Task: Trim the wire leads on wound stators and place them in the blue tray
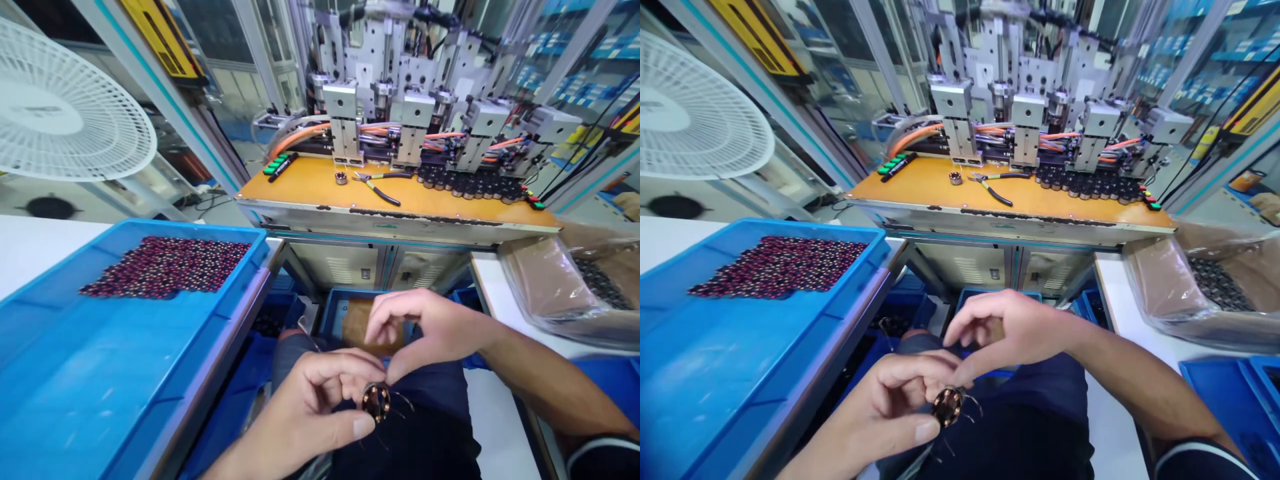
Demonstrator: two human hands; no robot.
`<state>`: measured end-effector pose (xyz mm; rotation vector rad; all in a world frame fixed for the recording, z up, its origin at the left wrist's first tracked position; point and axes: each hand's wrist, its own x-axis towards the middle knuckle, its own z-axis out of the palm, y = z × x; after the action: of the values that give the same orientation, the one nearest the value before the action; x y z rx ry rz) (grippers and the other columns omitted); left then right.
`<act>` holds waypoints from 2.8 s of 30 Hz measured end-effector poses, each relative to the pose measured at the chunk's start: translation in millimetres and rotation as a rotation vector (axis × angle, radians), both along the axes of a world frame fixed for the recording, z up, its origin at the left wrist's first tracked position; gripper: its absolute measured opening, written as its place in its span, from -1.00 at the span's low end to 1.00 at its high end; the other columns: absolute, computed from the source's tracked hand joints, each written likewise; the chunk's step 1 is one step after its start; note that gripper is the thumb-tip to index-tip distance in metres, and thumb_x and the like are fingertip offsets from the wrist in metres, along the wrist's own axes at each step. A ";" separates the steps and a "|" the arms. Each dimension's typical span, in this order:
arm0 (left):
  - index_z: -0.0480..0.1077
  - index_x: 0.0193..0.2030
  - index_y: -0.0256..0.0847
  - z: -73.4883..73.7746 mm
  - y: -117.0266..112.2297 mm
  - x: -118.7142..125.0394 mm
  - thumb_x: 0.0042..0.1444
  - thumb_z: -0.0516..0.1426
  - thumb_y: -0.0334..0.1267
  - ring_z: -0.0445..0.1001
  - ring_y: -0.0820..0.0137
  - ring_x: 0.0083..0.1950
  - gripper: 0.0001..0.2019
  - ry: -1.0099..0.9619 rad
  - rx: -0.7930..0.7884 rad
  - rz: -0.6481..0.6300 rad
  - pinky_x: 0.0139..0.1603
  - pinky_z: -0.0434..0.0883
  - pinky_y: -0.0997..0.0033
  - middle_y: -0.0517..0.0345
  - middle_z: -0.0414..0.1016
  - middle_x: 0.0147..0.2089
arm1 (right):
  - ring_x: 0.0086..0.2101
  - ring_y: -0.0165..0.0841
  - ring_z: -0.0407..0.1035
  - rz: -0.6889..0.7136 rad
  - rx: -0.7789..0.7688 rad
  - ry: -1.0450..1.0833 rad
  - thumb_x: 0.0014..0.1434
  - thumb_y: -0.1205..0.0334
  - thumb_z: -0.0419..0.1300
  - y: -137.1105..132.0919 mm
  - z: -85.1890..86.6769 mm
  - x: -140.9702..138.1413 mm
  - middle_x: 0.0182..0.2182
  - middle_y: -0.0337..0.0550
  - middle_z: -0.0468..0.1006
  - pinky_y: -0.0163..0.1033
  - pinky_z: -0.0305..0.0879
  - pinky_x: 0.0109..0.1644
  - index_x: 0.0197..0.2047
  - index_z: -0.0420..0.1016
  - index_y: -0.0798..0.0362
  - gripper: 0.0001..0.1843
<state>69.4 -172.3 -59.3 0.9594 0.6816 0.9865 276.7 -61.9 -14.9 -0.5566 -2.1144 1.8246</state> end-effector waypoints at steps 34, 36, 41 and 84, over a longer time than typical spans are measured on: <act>0.66 -0.11 -0.06 -8.4 1.3 0.7 -0.06 0.41 -0.28 0.53 0.46 -0.32 -0.69 -0.092 0.073 0.164 -0.31 0.49 0.55 0.03 0.55 -0.13 | -0.45 -0.48 0.38 -0.199 0.103 -0.189 0.23 0.27 0.22 -45.4 20.9 -11.0 -0.47 -0.23 0.56 -0.40 0.28 -0.35 -0.35 0.61 0.10 -0.83; 0.67 -0.12 -0.05 -9.4 2.0 0.4 -0.07 0.42 -0.27 0.51 0.47 -0.32 -0.69 -0.098 0.085 0.162 -0.30 0.48 0.54 0.04 0.51 -0.14 | -0.42 -0.48 0.40 -0.222 0.105 -0.148 0.24 0.28 0.23 -48.5 18.1 -10.8 -0.44 -0.23 0.57 -0.41 0.30 -0.30 -0.34 0.60 0.10 -0.84; 0.67 -0.13 -0.02 -11.1 2.3 -0.7 -0.11 0.44 -0.24 0.44 0.50 -0.35 -0.67 -0.096 0.101 0.167 -0.34 0.43 0.53 0.08 0.44 -0.16 | -0.41 -0.50 0.41 -0.256 0.080 -0.125 0.24 0.30 0.24 -54.4 13.9 -12.3 -0.43 -0.26 0.57 -0.43 0.30 -0.28 -0.36 0.57 0.09 -0.86; 0.63 -0.09 -0.01 -15.9 1.5 0.1 0.01 0.39 -0.30 0.40 0.52 -0.24 -0.72 -0.122 0.250 0.151 -0.24 0.38 0.57 0.13 0.37 -0.13 | -0.40 -0.42 0.43 -0.343 0.964 0.306 0.31 0.45 0.13 -59.4 -11.9 -20.1 -0.40 -0.06 0.55 -0.32 0.41 -0.32 -0.20 0.48 0.20 -0.89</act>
<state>69.5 -170.9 -75.2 1.0666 0.5426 1.2751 256.6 -121.4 -26.8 -0.3170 -2.1758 0.5314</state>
